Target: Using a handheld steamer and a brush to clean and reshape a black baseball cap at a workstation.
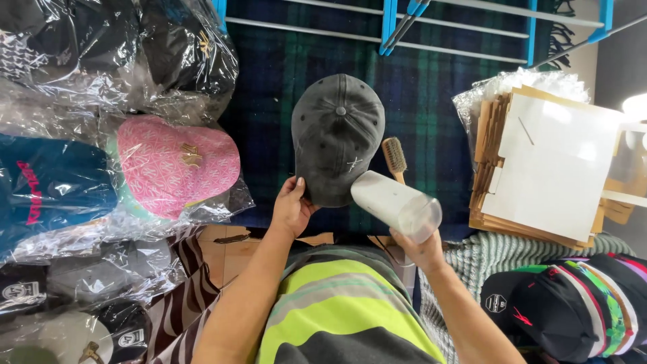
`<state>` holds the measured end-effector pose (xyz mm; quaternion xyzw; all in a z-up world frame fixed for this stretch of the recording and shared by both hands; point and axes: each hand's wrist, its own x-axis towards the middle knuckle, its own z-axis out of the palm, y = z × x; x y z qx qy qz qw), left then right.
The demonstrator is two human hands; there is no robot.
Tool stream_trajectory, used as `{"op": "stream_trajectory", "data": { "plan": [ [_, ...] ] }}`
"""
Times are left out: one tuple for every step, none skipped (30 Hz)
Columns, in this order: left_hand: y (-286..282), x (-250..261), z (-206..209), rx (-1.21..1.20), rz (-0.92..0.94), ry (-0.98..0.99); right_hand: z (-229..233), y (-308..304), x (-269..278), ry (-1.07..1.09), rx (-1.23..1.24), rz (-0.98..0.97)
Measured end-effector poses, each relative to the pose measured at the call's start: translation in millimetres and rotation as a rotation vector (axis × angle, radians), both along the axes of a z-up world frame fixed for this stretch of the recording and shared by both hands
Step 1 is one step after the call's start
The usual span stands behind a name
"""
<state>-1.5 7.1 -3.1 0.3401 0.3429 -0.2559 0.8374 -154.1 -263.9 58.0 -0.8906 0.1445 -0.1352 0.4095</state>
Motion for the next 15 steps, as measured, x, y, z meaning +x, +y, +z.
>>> {"op": "stream_trajectory", "data": {
  "plan": [
    [0.2,1.5,-3.8,-0.001,0.002,-0.001,-3.1,1.0,2.8,-0.001,-0.001,0.002],
    [0.3,2.9,-7.9,-0.042,0.003,-0.025,-6.3,1.9,5.6,0.006,-0.068,0.088],
    [2.5,-2.6,-11.3,-0.079,0.0,-0.039,-8.4,5.4,0.8,0.024,-0.13,0.169],
    [6.7,-8.1,-11.7,-0.075,-0.003,-0.028,-9.0,11.7,-1.3,0.034,-0.126,0.167],
    [8.4,-5.5,-13.0,-0.13,0.009,-0.021,-10.8,16.1,3.3,0.044,-0.227,0.288],
    [10.1,-2.8,-13.7,-0.184,0.022,-0.014,-12.1,20.6,8.0,0.053,-0.328,0.409],
    [13.0,-0.1,-26.0,-0.184,0.018,-0.019,11.8,41.5,25.2,0.049,-0.329,0.405],
    [15.8,2.6,-38.4,-0.175,0.039,-0.011,35.7,62.3,42.0,0.161,-0.41,0.438],
    [18.7,-0.9,-51.6,-0.165,0.06,0.007,60.0,83.4,53.9,0.284,-0.488,0.47],
    [21.3,-8.0,-58.6,-0.165,0.055,0.013,74.8,99.7,66.3,0.29,-0.487,0.467],
    [23.3,-14.6,-65.3,-0.156,0.047,0.031,89.7,115.5,79.1,0.299,-0.487,0.489],
    [25.2,-21.2,-71.7,-0.147,0.039,0.049,104.8,130.9,92.3,0.307,-0.487,0.511],
    [25.7,-26.8,-75.5,-0.15,0.034,0.051,100.8,131.8,95.2,0.311,-0.489,0.506],
    [26.4,-32.2,-79.0,-0.138,0.026,0.072,97.2,132.9,98.3,0.262,-0.483,0.52],
    [27.7,-34.2,-82.8,-0.126,0.019,0.088,93.3,134.4,104.0,0.208,-0.478,0.534]
  ]
}}
